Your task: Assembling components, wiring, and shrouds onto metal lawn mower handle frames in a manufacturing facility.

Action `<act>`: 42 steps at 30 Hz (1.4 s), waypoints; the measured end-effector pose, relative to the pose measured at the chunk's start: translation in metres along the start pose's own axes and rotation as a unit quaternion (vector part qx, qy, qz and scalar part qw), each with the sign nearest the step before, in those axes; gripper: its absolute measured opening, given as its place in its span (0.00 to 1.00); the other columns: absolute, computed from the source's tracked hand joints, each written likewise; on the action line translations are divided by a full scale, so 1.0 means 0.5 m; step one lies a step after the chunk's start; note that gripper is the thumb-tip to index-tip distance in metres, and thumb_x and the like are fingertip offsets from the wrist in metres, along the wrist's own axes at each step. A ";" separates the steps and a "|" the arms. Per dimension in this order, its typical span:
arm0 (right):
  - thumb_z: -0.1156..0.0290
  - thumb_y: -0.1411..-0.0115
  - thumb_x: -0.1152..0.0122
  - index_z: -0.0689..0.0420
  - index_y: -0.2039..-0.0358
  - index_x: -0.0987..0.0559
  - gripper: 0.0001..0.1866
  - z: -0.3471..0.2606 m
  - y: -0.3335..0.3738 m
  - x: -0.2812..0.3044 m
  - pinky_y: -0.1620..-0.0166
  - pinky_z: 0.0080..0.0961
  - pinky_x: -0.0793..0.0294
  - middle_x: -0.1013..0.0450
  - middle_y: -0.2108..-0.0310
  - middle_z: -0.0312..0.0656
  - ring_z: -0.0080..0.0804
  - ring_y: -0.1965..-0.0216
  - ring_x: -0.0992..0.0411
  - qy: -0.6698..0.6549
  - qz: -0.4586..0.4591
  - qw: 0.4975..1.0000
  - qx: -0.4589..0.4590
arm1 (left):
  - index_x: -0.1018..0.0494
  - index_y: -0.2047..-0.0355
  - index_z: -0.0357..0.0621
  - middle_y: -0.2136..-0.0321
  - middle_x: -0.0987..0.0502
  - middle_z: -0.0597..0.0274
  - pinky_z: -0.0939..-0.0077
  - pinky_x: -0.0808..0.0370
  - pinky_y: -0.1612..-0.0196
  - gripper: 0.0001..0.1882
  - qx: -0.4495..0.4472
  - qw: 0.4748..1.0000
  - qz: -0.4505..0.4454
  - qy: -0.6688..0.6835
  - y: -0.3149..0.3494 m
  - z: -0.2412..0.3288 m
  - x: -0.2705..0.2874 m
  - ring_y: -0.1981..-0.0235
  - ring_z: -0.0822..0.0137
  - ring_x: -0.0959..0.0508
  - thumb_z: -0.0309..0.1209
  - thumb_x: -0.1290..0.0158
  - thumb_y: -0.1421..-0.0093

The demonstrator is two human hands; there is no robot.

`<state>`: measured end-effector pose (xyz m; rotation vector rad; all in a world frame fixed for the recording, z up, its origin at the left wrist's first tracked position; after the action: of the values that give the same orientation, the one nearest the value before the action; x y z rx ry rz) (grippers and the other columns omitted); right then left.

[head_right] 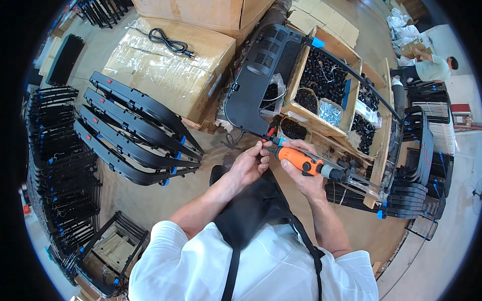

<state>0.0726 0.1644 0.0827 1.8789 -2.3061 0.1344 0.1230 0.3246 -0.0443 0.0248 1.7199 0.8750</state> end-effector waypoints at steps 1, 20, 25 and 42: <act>0.78 0.40 0.28 0.62 0.40 0.29 0.29 -0.005 -0.004 -0.002 0.35 0.38 0.27 0.22 0.44 0.50 0.38 0.40 0.25 -0.011 0.003 1.000 -0.001 | 0.25 0.51 0.42 0.72 0.29 0.72 0.81 0.34 0.75 0.17 -0.009 0.999 0.025 -0.030 0.009 -0.002 -0.008 0.76 0.76 0.32 0.42 0.54 0.21; 0.76 0.40 0.29 0.60 0.41 0.25 0.26 -0.022 -0.089 -0.036 0.37 0.33 0.25 0.21 0.45 0.45 0.33 0.43 0.23 0.121 -0.062 0.990 -0.029 | 0.40 0.29 0.34 0.63 0.18 0.30 0.42 0.21 0.53 0.29 -0.357 0.510 0.313 -0.717 0.006 0.219 -0.021 0.60 0.34 0.16 0.37 0.55 0.25; 0.75 0.40 0.29 0.59 0.42 0.24 0.25 -0.037 -0.109 -0.044 0.38 0.33 0.24 0.21 0.45 0.43 0.32 0.44 0.23 0.174 -0.103 0.979 -0.033 | 0.41 0.29 0.33 0.63 0.18 0.29 0.43 0.21 0.54 0.30 -0.367 0.507 0.315 -0.713 0.004 0.214 -0.014 0.60 0.34 0.16 0.37 0.55 0.25; 0.71 0.41 0.27 0.55 0.45 0.20 0.23 0.003 -0.137 -0.036 0.46 0.28 0.21 0.18 0.52 0.41 0.27 0.53 0.20 0.199 -0.158 0.967 0.010 | 0.25 0.50 0.39 0.63 0.20 0.63 0.78 0.24 0.66 0.13 -0.232 0.956 0.045 -0.174 0.073 0.158 0.057 0.68 0.73 0.22 0.35 0.53 0.22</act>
<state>0.1429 0.1677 0.0757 1.9826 -1.7305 0.4500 0.1643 0.4057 -0.0531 -0.0559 1.1641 1.2461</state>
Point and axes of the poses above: each hand's wrist, its own y-axis away from the middle knuckle, its own x-axis out of the back of the hand, z = x × y, the point moved 2 cm from there along -y, towards the middle knuckle
